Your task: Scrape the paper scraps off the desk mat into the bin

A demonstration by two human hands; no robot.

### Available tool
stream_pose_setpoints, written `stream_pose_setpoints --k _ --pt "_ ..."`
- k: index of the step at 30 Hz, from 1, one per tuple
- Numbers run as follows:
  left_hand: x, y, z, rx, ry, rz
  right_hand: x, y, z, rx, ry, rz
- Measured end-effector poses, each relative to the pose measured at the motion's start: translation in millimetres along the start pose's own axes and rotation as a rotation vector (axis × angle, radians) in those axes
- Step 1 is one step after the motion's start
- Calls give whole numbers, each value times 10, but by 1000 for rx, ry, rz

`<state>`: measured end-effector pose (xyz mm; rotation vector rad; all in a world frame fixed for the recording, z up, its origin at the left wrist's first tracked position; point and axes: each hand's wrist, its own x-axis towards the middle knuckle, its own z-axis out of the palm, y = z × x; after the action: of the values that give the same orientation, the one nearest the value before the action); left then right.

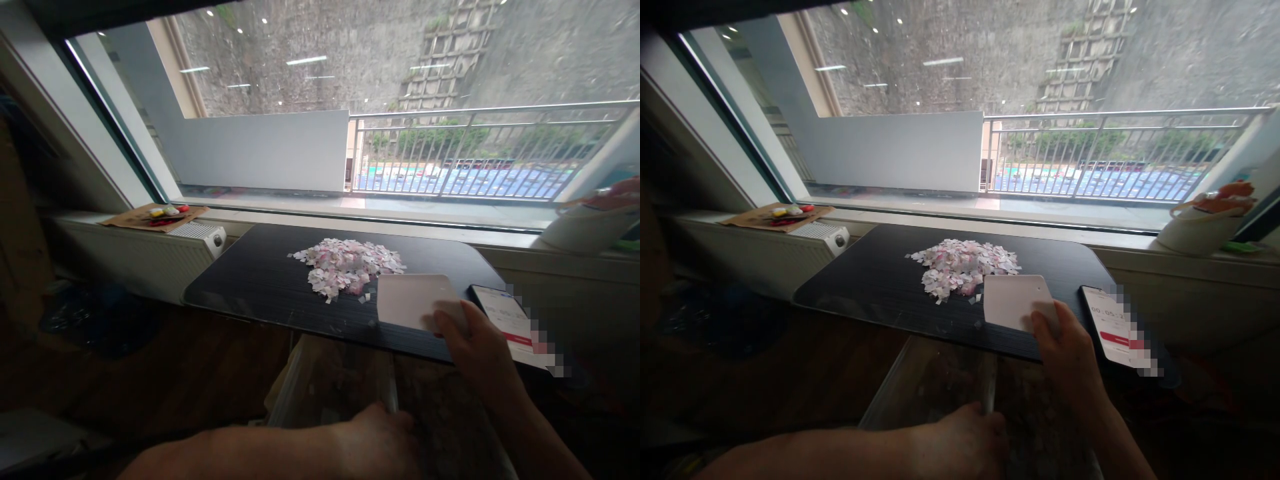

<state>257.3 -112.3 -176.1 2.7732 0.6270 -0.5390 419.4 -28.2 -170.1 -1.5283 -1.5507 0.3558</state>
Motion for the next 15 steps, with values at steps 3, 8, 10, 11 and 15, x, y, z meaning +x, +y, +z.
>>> stream_pose_setpoints --k 3,8,10,11,15 --pt "-7 -10 33 -1 34 5 9 27 -2 -27 29 12" --pt "16 -39 95 10 88 23 -29 -11 -4 14 -34 5" --pt "22 -42 104 3 102 31 -46 -36 -16 18 -103 -11" --pt "22 -40 102 1 102 35 -50 -50 -21 23 -126 -22" --pt "3 -29 65 6 76 32 -42 -96 -5 66 -118 -8"
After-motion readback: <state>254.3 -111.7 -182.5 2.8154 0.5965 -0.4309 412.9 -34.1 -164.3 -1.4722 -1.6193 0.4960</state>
